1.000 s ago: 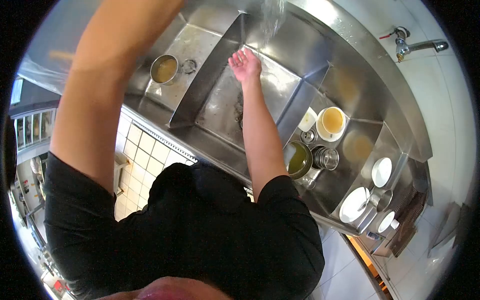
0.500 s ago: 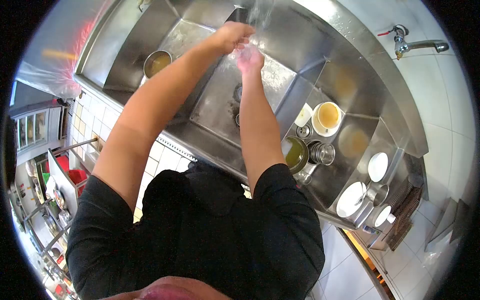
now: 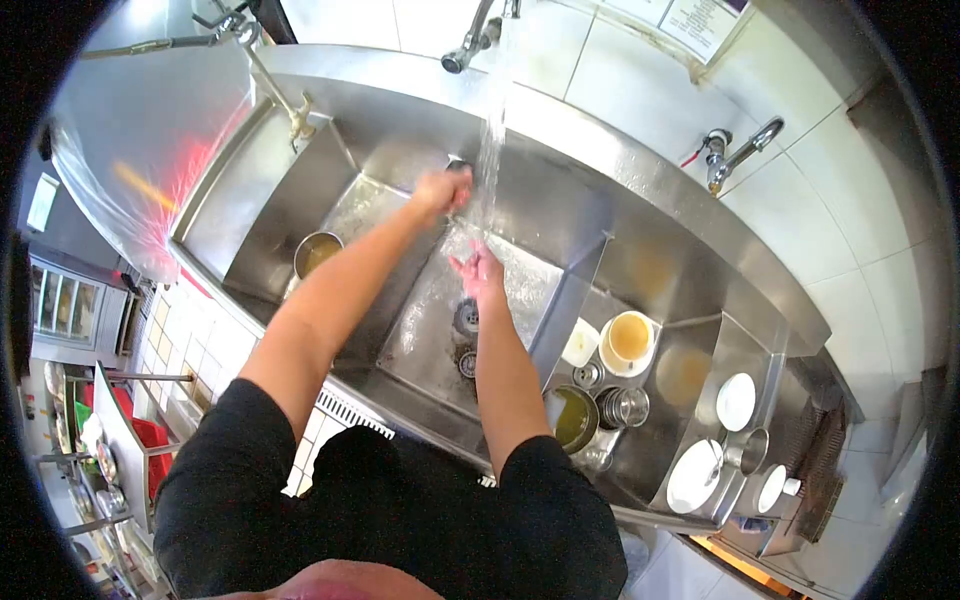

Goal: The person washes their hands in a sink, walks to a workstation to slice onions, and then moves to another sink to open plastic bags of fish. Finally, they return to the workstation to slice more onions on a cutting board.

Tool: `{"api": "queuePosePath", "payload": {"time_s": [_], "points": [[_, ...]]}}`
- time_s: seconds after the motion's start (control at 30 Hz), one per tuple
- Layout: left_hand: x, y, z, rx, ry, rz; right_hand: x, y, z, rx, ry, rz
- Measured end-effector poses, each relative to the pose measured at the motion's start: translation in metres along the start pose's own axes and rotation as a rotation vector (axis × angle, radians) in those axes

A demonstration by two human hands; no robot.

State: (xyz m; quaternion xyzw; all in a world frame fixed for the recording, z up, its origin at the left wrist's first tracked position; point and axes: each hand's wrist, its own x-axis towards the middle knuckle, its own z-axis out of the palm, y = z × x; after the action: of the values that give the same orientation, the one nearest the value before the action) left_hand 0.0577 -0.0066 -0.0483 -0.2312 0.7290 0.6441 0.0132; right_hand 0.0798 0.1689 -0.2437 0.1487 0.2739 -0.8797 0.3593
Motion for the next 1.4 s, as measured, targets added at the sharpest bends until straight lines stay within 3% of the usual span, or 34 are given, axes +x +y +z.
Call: {"api": "queuePosePath", "payload": {"time_s": [0.07, 0.13, 0.2, 0.23, 0.3, 0.33, 0.37, 0.4, 0.47, 0.53, 0.57, 0.67, 0.7, 0.77, 0.8, 0.93, 1.0, 1.03, 1.07, 1.1, 1.17, 1.27, 1.3, 1.33, 1.4], "points": [[0.002, 0.082, -0.021, -0.352, -0.018, 0.026, -0.010, 0.002, -0.015, -0.097, 0.017, 0.113], [0.025, 0.140, -0.033, -0.734, -0.064, 0.135, -0.046, 0.010, -0.024, -0.377, 0.081, 0.095], [0.069, 0.175, -0.041, -0.972, -0.277, 0.180, -0.089, 0.013, -0.041, -0.506, 0.114, 0.176], [0.113, 0.168, -0.044, -0.918, -0.308, 0.192, -0.109, 0.012, -0.063, -0.296, 0.099, 0.269], [0.088, 0.193, -0.032, -0.698, 0.067, 0.114, -0.154, 0.024, -0.094, -0.138, 0.191, 0.262], [0.106, 0.187, -0.034, -0.267, 0.051, 0.229, -0.179, 0.027, -0.100, -0.151, 0.264, 0.252], [0.128, 0.180, -0.035, 0.405, 0.138, 0.422, -0.194, 0.032, -0.132, -0.150, 0.286, 0.276], [0.089, 0.189, -0.021, 0.518, 0.453, 0.449, -0.208, 0.032, -0.158, -0.150, 0.309, 0.286], [0.064, 0.195, -0.015, 0.624, 0.498, 0.473, -0.232, 0.031, -0.172, -0.238, 0.397, 0.321], [0.063, 0.186, -0.017, 0.779, 0.337, 0.547, -0.243, 0.033, -0.168, -0.361, 0.466, 0.305], [0.069, 0.167, -0.006, 0.593, 0.357, 0.560, -0.244, 0.041, -0.166, -0.410, 0.454, 0.276], [-0.034, 0.080, -0.039, 0.571, 0.192, 0.938, -0.228, 0.069, -0.171, -0.561, 0.521, 0.259], [-0.077, 0.052, -0.072, 0.593, 0.052, 1.114, -0.220, 0.077, -0.159, -0.605, 0.515, 0.318], [-0.175, -0.025, -0.151, 0.486, -0.051, 1.242, -0.205, 0.078, -0.134, -0.684, 0.529, 0.380], [-0.250, -0.061, -0.196, 0.446, -0.036, 0.782, -0.197, 0.079, -0.120, -0.763, 0.507, 0.384], [-0.470, -0.250, -0.353, 0.245, 0.504, 0.031, -0.155, 0.080, -0.071, -1.212, 0.353, 0.462], [-0.582, -0.352, -0.425, 0.396, 0.639, -0.286, -0.132, 0.083, -0.059, -1.278, 0.266, 0.383], [-0.640, -0.390, -0.448, 0.517, 0.751, -0.415, -0.139, 0.106, -0.028, -1.317, 0.345, 0.271], [-0.687, -0.423, -0.471, 0.589, 0.670, -0.750, -0.144, 0.124, 0.007, -1.350, 0.419, 0.153], [-0.728, -0.444, -0.495, 0.552, 0.520, -0.960, -0.144, 0.163, 0.041, -1.352, 0.447, 0.060], [-0.781, -0.463, -0.526, 0.533, 0.386, -1.110, -0.148, 0.210, 0.091, -1.380, 0.519, -0.131], [-0.799, -0.484, -0.559, 0.396, 0.536, -0.862, -0.120, 0.290, 0.129, -1.936, 0.274, -0.495], [-0.797, -0.483, -0.573, 0.373, 0.525, -0.782, -0.142, 0.330, 0.182, -2.124, 0.307, -0.458], [-0.790, -0.481, -0.590, 0.351, 0.514, -0.699, -0.151, 0.362, 0.217, -2.103, 0.242, -0.470], [-0.774, -0.483, -0.634, 0.295, 0.465, -0.548, -0.108, 0.395, 0.222, -2.171, 0.176, -0.505]]}}
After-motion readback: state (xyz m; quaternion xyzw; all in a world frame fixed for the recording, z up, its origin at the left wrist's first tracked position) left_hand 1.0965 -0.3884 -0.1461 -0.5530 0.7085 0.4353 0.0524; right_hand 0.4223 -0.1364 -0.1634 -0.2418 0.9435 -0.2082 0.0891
